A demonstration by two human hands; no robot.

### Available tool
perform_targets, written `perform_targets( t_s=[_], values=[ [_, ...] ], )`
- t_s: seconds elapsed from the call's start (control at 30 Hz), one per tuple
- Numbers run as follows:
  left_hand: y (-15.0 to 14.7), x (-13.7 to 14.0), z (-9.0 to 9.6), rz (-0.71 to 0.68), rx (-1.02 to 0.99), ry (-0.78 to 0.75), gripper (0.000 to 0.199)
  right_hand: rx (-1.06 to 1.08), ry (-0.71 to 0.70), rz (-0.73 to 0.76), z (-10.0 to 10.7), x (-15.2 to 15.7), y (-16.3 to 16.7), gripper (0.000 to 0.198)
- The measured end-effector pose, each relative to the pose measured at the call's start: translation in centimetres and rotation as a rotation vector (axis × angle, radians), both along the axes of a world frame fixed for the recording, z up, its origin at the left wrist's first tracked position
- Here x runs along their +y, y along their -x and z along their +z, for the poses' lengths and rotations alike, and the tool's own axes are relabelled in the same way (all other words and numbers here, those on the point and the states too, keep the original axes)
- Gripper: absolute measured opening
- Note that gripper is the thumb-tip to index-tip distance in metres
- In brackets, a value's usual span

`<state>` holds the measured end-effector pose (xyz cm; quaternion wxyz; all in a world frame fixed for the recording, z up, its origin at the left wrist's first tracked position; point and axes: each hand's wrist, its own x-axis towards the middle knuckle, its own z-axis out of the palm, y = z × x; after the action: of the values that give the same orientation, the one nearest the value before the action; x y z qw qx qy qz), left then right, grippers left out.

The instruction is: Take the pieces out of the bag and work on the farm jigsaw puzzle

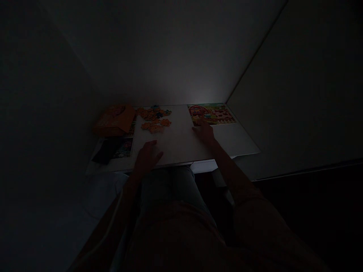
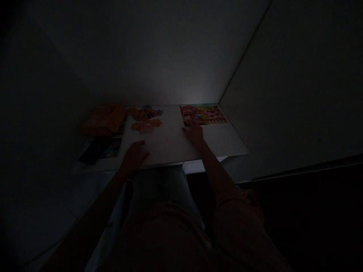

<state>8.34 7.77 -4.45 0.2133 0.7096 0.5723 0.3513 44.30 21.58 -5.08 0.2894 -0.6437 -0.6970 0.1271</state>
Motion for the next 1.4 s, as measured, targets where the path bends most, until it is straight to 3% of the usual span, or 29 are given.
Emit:
perform_targets(
  t_s=[0.2,0.33,0.53,0.67,0.8,0.97,1.17,1.3,1.4],
  values=[
    [-1.7,1.7,-0.5,0.027,-0.017,-0.013,0.062,-0.146,0.035,-0.057,-0.9,-0.5,0.5,0.062],
    [-2.2,3.1,-1.1,0.047,-0.061,-0.023,0.048,-0.17,-0.02,-0.042,-1.2,-3.6,0.6,0.05],
    [-1.3,2.6,-1.2,0.13,-0.216,-0.016,0.035,-0.195,-0.014,0.0,-1.5,-8.3,0.8,0.046],
    [-1.0,2.7,-1.3,0.051,-0.233,-0.048,0.026,-0.249,0.022,-0.021,-0.5,-8.0,0.7,0.039],
    [-0.6,3.0,-1.8,0.029,-0.284,-0.071,0.027,-0.303,0.036,-0.025,0.9,-6.4,0.2,0.054],
    [-0.5,2.6,-1.3,0.069,-0.356,-0.029,0.023,-0.122,-0.046,0.175,2.7,-6.4,1.4,0.038],
    [-0.6,2.3,-0.6,0.077,-0.359,0.011,0.018,-0.012,-0.131,0.386,4.9,-7.9,5.5,0.037],
    [-0.2,2.3,-0.5,0.169,-0.438,0.019,0.021,-0.02,-0.096,0.476,4.2,-7.9,6.0,0.032],
    [0.0,2.3,-0.4,0.227,-0.505,0.011,0.019,0.083,-0.095,0.428,3.0,-7.7,4.0,0.029]
  ],
)
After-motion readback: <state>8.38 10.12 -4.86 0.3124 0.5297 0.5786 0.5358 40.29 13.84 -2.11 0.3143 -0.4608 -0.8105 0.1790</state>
